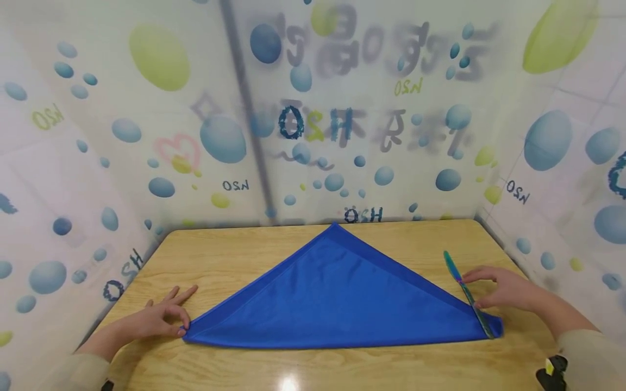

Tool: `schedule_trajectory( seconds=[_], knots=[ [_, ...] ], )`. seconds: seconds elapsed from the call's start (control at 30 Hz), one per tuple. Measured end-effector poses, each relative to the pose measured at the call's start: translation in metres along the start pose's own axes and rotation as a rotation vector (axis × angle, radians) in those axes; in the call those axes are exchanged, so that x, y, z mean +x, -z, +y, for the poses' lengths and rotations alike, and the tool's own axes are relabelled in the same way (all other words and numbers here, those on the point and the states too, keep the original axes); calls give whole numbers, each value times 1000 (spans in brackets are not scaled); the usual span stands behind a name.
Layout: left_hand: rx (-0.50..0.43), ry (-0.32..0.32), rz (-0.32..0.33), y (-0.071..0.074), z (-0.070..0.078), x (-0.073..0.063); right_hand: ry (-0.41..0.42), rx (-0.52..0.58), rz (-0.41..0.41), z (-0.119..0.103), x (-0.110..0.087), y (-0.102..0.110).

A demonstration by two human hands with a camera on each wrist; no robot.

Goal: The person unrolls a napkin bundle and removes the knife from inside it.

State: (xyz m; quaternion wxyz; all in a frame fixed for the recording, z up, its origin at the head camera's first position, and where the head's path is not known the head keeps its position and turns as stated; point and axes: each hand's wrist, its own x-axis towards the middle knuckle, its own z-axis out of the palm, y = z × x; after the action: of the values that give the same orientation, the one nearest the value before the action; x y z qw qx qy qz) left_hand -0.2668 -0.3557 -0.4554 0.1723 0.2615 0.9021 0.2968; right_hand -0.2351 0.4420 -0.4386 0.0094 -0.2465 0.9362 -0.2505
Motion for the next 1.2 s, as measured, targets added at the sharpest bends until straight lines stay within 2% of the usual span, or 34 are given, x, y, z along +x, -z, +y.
schedule_trajectory(
  seconds=[0.13, 0.27, 0.4, 0.73, 0.97, 1.07, 1.2],
  knots=[
    [1, 6, -10, 0, 0, 1, 16, -72, -9, 6, 2, -6],
    [3, 0, -11, 0, 1, 1, 7, -112, -60, 10, 3, -11],
    [16, -2, -7, 0, 2, 0, -3, -92, -90, 14, 4, -13],
    [15, -5, -14, 1, 4, 1, 30, -64, -109, 27, 2, -14],
    [8, 3, -10, 1, 4, 0, 71, -153, -83, 29, 9, -14],
    [3, 3, -4, 1, 5, -1, 48, -157, -103, 26, 13, -13],
    [-10, 0, -2, 1, 6, -1, -34, -113, -174, 20, 16, -9]
  ],
)
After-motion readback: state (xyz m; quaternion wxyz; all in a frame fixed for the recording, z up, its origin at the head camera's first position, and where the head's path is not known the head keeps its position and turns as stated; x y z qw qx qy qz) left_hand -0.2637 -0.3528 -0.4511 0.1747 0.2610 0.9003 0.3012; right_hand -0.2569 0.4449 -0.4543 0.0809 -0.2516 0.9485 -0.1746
